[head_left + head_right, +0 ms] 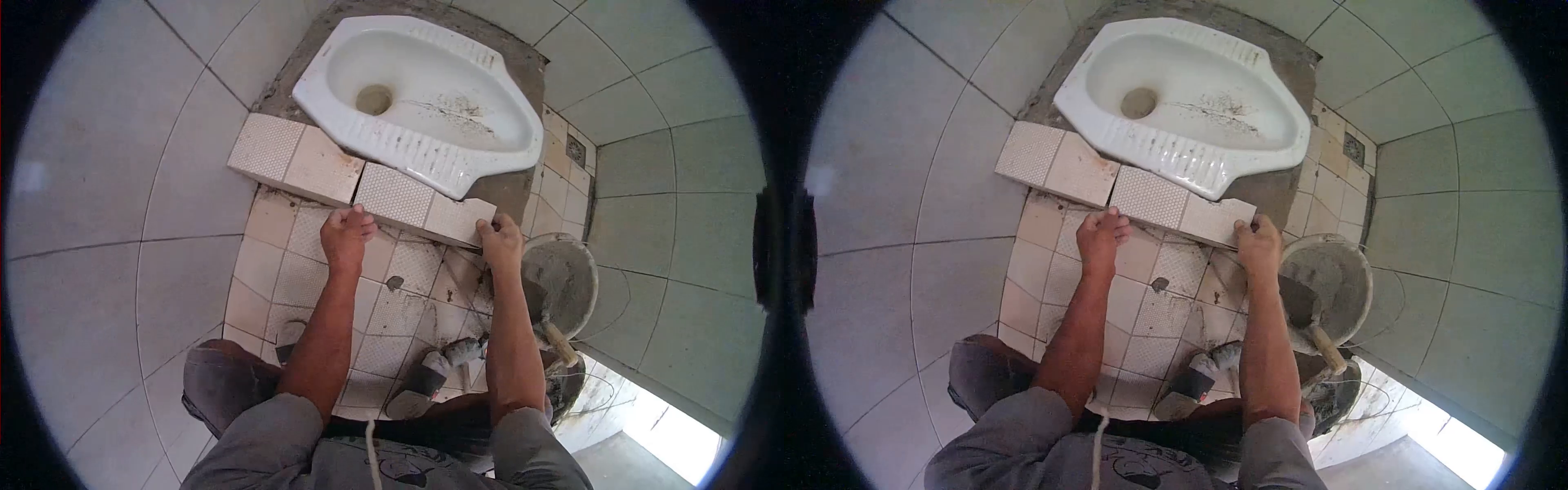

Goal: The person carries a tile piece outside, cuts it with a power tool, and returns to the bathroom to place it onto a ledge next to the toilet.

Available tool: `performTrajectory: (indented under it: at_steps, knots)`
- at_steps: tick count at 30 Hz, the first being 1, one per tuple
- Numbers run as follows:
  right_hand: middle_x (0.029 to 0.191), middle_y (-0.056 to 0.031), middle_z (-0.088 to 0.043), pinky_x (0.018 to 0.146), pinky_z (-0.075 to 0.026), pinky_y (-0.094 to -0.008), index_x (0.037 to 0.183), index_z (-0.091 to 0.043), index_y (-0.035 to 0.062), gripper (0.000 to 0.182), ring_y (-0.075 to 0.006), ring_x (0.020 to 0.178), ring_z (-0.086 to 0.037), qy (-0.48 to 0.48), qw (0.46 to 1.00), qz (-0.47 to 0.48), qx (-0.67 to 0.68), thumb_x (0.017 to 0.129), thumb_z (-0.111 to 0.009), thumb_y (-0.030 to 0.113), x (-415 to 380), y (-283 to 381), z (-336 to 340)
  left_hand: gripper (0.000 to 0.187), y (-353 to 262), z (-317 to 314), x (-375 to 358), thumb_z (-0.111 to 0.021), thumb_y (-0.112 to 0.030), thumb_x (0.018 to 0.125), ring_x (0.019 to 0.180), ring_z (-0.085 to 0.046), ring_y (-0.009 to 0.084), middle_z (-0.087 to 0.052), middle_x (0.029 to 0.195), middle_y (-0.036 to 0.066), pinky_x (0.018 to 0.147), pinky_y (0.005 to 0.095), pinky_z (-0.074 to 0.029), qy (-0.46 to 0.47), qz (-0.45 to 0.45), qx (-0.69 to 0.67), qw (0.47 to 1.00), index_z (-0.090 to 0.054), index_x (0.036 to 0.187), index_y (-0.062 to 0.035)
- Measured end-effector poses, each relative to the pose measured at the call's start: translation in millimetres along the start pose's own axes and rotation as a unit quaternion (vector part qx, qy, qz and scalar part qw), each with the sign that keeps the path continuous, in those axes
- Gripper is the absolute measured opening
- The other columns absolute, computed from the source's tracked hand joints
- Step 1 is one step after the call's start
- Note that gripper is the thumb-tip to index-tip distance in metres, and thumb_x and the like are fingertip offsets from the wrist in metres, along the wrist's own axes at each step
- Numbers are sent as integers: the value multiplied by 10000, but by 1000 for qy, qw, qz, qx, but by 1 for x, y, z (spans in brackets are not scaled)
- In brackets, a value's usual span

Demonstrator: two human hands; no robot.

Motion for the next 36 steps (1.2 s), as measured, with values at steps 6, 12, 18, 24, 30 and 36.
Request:
performTrajectory:
  at_steps: [6,12,18,24,30,36]
  knots:
    - [969,-204,-715,853,-516,-421,1092,-673,6,357,-352,928,-691,-8,1000,16,16,817,-742,223,-6,9,-2,241,-6,0,2,-662,-249,959,681,-652,152,-683,840,93,614,295,-533,7,-17,44,999,-594,956,-18]
    - [965,-187,-713,841,-516,-402,1099,-660,1,354,-308,900,-692,-31,997,20,73,820,-744,202,-1,-12,-14,243,-4,2,3,-670,-250,950,657,-633,147,-677,823,85,616,286,-515,2,-26,18,1000,-593,940,-20]
    - [971,-125,-709,825,-513,-345,1109,-673,-1,306,-203,890,-660,-46,978,20,200,843,-721,144,-15,-11,-10,239,-11,5,8,-657,-206,968,660,-636,148,-663,788,85,609,295,-534,-5,-71,90,993,-586,918,16]
    - [975,-96,-703,838,-506,-328,1106,-675,0,276,-181,902,-648,-32,969,-17,246,852,-698,103,-19,-11,-10,225,-12,6,12,-664,-202,962,676,-632,138,-659,788,91,598,289,-524,18,-123,104,987,-602,892,3]
    - [923,-101,-676,793,-501,-336,1133,-661,-5,285,-173,852,-621,-63,983,13,174,870,-676,106,-16,-10,-9,227,-12,6,9,-670,-212,961,676,-617,147,-637,775,82,611,288,-527,23,-133,106,985,-604,899,-4]
    - [906,-105,-677,784,-506,-338,1114,-666,5,282,-186,823,-627,-58,981,-2,187,841,-695,68,-10,-14,-12,240,-16,5,8,-661,-222,965,663,-585,134,-624,771,71,612,289,-522,16,-129,108,986,-587,882,-10]
Point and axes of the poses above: each hand's wrist, its own x-axis towards the middle knuckle, its own z-axis out of the back of the hand, y = z × x, the point moved 8 cm from there along x, towards the middle knuckle
